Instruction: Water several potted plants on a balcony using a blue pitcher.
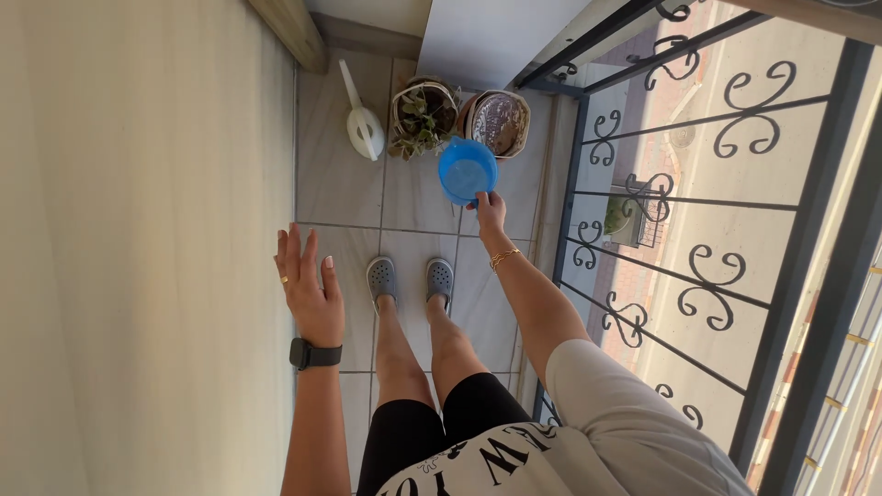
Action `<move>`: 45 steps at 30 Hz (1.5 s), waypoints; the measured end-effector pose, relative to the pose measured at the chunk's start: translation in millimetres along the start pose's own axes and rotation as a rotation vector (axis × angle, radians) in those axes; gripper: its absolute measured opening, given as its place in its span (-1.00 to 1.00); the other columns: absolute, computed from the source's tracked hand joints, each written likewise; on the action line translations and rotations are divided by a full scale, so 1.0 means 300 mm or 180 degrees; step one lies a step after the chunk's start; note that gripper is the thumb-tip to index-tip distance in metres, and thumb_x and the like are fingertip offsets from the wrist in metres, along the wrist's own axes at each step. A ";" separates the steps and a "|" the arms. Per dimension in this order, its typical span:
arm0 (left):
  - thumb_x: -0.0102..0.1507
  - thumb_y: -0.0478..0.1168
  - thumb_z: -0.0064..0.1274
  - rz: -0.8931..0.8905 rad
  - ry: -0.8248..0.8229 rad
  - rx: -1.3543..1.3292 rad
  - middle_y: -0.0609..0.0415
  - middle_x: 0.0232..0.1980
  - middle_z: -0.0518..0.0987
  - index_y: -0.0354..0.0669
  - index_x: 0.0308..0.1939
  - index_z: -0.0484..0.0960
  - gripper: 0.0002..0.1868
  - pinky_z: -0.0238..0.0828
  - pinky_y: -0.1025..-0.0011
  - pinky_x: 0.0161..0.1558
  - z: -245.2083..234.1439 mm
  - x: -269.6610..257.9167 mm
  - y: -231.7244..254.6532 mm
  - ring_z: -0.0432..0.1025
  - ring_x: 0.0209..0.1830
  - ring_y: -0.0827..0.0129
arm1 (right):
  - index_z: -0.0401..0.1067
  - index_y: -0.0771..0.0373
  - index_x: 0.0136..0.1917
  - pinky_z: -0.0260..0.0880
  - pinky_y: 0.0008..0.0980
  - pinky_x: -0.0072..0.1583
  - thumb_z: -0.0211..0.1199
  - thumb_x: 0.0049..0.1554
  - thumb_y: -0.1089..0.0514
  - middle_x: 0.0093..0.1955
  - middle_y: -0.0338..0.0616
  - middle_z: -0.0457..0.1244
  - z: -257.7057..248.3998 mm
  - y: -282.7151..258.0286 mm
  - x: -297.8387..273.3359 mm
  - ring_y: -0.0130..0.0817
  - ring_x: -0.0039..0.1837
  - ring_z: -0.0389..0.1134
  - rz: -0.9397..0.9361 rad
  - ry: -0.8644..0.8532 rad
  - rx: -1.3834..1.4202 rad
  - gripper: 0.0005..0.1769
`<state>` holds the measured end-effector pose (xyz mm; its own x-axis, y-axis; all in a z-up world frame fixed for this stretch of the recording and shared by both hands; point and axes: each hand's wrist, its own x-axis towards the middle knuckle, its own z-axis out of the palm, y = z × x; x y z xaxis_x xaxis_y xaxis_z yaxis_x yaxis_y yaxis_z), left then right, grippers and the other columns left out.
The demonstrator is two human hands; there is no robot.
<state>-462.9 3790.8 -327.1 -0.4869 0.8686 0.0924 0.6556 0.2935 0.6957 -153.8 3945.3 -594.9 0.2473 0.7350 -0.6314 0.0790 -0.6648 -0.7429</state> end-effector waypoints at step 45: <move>0.39 -0.35 0.03 0.0386 -0.0757 0.0171 -0.12 0.59 0.22 -0.11 0.37 0.49 -0.56 0.05 -0.21 0.53 0.314 0.130 -0.136 0.07 0.63 -0.09 | 0.55 0.30 -0.24 0.41 -0.44 -0.19 0.24 0.10 -0.14 -0.39 -0.21 0.38 0.101 0.006 0.363 -0.50 -0.32 0.41 0.0729 0.0239 -0.2083 -0.56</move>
<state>-454.2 3850.3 -419.0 -0.2580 0.9661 -0.0015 0.7336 0.1969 0.6504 -155.9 4028.2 -671.7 0.3914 0.5711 -0.7215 0.5768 -0.7632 -0.2912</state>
